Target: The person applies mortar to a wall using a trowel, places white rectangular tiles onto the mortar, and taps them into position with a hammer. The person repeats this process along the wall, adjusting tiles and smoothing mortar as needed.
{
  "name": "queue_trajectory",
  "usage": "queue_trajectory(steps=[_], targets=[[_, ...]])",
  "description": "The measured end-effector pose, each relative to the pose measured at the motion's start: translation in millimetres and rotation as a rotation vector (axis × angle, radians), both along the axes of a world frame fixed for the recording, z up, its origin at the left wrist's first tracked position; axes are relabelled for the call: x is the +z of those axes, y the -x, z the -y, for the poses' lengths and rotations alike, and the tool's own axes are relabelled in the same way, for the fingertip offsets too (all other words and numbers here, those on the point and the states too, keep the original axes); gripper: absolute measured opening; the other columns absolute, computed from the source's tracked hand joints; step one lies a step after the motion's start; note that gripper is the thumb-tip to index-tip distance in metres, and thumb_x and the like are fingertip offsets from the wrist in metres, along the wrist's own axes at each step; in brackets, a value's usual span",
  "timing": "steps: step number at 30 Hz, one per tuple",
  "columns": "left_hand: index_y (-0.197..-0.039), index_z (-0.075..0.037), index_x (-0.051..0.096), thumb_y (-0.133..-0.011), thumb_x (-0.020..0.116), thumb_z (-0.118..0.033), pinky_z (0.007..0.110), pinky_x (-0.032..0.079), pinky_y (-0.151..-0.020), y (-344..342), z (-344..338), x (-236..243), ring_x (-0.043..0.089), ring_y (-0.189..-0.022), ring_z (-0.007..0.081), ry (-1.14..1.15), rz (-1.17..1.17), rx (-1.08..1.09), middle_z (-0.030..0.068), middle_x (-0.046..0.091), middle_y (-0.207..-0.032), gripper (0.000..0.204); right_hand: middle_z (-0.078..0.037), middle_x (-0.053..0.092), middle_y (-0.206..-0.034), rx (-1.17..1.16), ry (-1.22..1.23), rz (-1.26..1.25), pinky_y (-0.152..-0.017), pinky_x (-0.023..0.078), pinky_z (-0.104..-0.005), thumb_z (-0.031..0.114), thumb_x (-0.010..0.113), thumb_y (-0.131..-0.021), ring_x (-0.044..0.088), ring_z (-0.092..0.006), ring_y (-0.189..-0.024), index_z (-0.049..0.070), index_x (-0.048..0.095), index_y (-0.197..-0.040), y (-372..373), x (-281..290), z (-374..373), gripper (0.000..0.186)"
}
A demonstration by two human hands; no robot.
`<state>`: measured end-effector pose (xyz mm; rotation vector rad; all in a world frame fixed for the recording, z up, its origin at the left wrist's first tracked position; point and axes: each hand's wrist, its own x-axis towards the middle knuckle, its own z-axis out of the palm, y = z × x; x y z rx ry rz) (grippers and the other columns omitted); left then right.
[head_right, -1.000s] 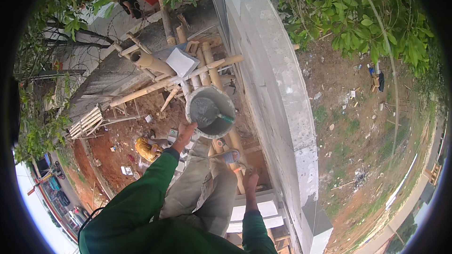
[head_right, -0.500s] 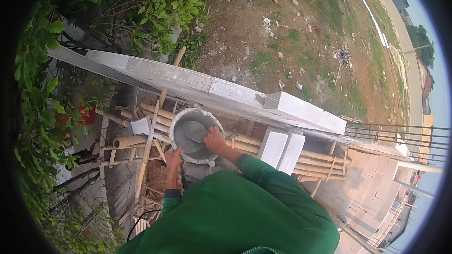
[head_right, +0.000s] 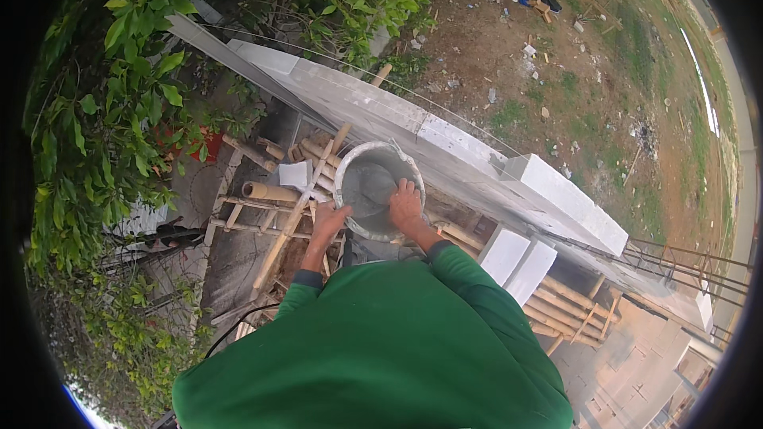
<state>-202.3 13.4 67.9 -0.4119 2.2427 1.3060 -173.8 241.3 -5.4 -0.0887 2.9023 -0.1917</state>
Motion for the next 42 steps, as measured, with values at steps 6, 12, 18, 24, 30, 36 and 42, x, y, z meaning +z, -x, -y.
queue_trajectory(steps=[6,12,18,24,30,36,42], targets=[[-0.099,0.002,0.080,-0.077,0.076,-0.033,0.040,0.058,-0.076,1,-9,16,0.075,-0.077,0.0287,0.105,-0.014,-0.099,0.0191,0.076,-0.082,0.042,-0.018,0.064,-0.106,-0.016,0.066,0.136,-0.072,0.063,-0.0425,0.010,0.065,-0.091,0.075,-0.0340,-0.087,-0.001,0.062,-0.117,-3,7,-1,0.028],[-0.095,0.003,0.079,-0.075,0.076,-0.034,0.045,0.058,-0.079,-16,0,-12,0.076,-0.085,0.0375,0.096,-0.058,-0.086,0.0241,0.075,-0.084,0.043,-0.016,0.065,-0.101,0.125,-0.093,-0.162,-0.069,0.061,-0.0397,0.010,0.066,-0.089,0.074,-0.0327,-0.088,0.000,0.062,-0.111,-12,18,-14,0.024],[-0.094,0.005,0.078,-0.075,0.075,-0.032,0.044,0.058,-0.076,-20,-6,13,0.075,-0.079,0.0353,0.008,-0.055,-0.020,0.0231,0.075,-0.080,0.041,-0.018,0.070,-0.108,0.189,-0.078,-0.010,-0.078,0.061,-0.0434,0.012,0.067,-0.089,0.074,-0.0340,-0.098,-0.001,0.070,-0.110,-13,5,-23,0.025],[-0.095,0.003,0.079,-0.075,0.075,-0.031,0.043,0.058,-0.073,-9,4,-7,0.076,-0.076,0.0309,0.086,-0.072,-0.050,0.0196,0.075,-0.078,0.039,-0.022,0.076,-0.112,-0.020,0.292,0.175,-0.093,0.059,-0.0506,0.032,0.071,-0.083,0.073,-0.0403,-0.105,0.007,0.075,-0.116,-11,14,-48,0.042],[-0.096,0.004,0.079,-0.077,0.075,-0.029,0.037,0.059,-0.068,-13,-9,12,0.075,-0.072,0.0246,0.009,-0.064,0.008,0.0159,0.076,-0.078,0.038,-0.024,0.073,-0.121,-0.255,0.515,0.296,-0.105,0.051,-0.0521,0.042,0.067,-0.085,0.065,-0.0412,-0.120,0.010,0.071,-0.132,-24,49,-58,0.058],[-0.099,0.005,0.077,-0.086,0.074,-0.015,0.037,0.062,-0.066,-22,9,-25,0.073,-0.073,0.0200,-0.064,0.082,0.171,0.0104,0.076,-0.088,0.024,-0.024,0.072,-0.123,-0.455,0.680,0.300,-0.106,0.050,-0.0528,0.044,0.068,-0.085,0.064,-0.0444,-0.122,0.010,0.070,-0.135,-48,57,-90,0.061],[-0.123,0.005,0.068,-0.096,0.070,-0.014,0.039,0.066,-0.069,-38,43,-34,0.075,-0.084,0.0254,-0.195,0.177,0.290,0.0118,0.075,-0.104,0.033,-0.029,0.069,-0.128,-0.714,0.518,0.212,-0.102,0.053,-0.0561,0.045,0.066,-0.088,0.067,-0.0485,-0.114,0.001,0.068,-0.127,-66,3,-171,0.059]])
